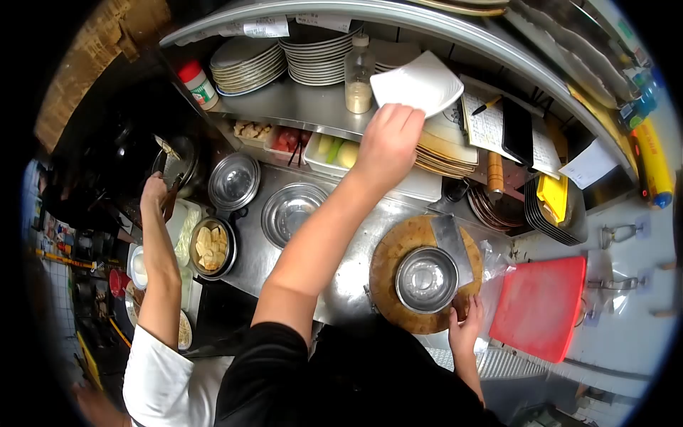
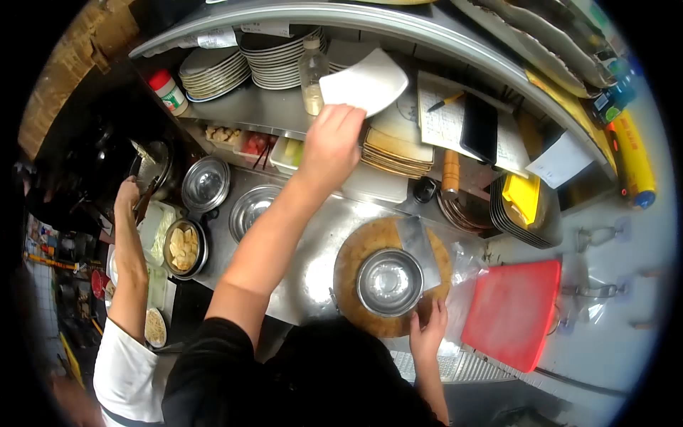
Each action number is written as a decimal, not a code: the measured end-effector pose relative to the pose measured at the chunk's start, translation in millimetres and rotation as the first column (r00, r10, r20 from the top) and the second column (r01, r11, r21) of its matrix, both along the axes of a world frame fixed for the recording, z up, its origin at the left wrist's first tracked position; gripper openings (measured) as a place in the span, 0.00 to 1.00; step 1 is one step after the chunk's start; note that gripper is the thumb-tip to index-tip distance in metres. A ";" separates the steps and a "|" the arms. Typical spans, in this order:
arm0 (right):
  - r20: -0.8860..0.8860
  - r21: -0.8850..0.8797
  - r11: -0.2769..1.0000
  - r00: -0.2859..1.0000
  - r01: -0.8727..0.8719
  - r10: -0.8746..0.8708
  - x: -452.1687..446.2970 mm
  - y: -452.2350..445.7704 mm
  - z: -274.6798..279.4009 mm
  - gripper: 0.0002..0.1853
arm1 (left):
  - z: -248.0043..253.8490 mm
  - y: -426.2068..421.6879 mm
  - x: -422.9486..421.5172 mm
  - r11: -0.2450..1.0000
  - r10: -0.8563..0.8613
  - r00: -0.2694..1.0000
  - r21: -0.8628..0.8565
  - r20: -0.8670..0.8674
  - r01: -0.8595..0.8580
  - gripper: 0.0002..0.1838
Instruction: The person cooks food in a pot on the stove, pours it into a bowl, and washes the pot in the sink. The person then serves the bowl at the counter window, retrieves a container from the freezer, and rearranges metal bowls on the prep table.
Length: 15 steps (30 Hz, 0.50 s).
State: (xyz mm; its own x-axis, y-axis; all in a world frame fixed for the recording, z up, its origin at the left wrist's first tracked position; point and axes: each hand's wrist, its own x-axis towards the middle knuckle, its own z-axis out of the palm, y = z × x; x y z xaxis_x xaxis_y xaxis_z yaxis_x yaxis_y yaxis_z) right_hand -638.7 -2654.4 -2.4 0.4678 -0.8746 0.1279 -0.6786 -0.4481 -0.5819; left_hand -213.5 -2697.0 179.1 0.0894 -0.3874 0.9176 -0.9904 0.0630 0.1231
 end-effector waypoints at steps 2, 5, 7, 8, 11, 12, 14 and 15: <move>0.059 0.072 0.997 0.998 0.029 -0.033 -1.5 5.2 3.6 0.32 | 10.6 -44.0 18.8 0.996 0.074 0.995 0.044 0.061 -0.077 0.10; 0.081 0.074 0.997 0.996 0.032 -0.038 -11.9 10.3 -3.5 0.32 | 15.1 -105.4 56.7 0.922 0.242 0.965 0.286 0.098 -0.261 0.11; 0.075 0.077 0.996 0.996 0.046 -0.052 -10.3 17.9 3.5 0.31 | 11.2 -145.5 81.9 0.854 0.419 0.900 0.285 0.118 -0.435 0.10; 0.067 0.058 0.998 0.997 0.035 -0.039 -13.8 19.4 0.6 0.31 | 6.0 -152.5 85.5 0.870 0.444 0.889 0.184 0.110 -0.457 0.08; 0.058 0.096 0.992 0.995 0.076 -0.082 -16.2 26.3 0.6 0.29 | 12.7 -112.9 52.0 0.913 0.343 0.939 0.250 -0.042 -0.322 0.10; 0.056 0.128 0.988 0.993 0.092 -0.100 -19.1 26.5 -2.2 0.29 | 13.1 -91.7 33.3 0.972 0.233 0.969 -0.003 -0.089 -0.234 0.13; 0.023 0.010 0.999 0.999 0.035 -0.035 -27.8 28.7 -15.9 0.24 | -16.1 -22.4 -5.0 0.970 -0.008 0.979 -0.239 -0.203 -0.042 0.22; 0.001 0.111 0.991 0.997 0.075 -0.075 -29.5 30.8 -15.7 0.22 | -32.0 6.3 -10.1 0.979 0.028 0.971 -0.189 -0.237 -0.074 0.24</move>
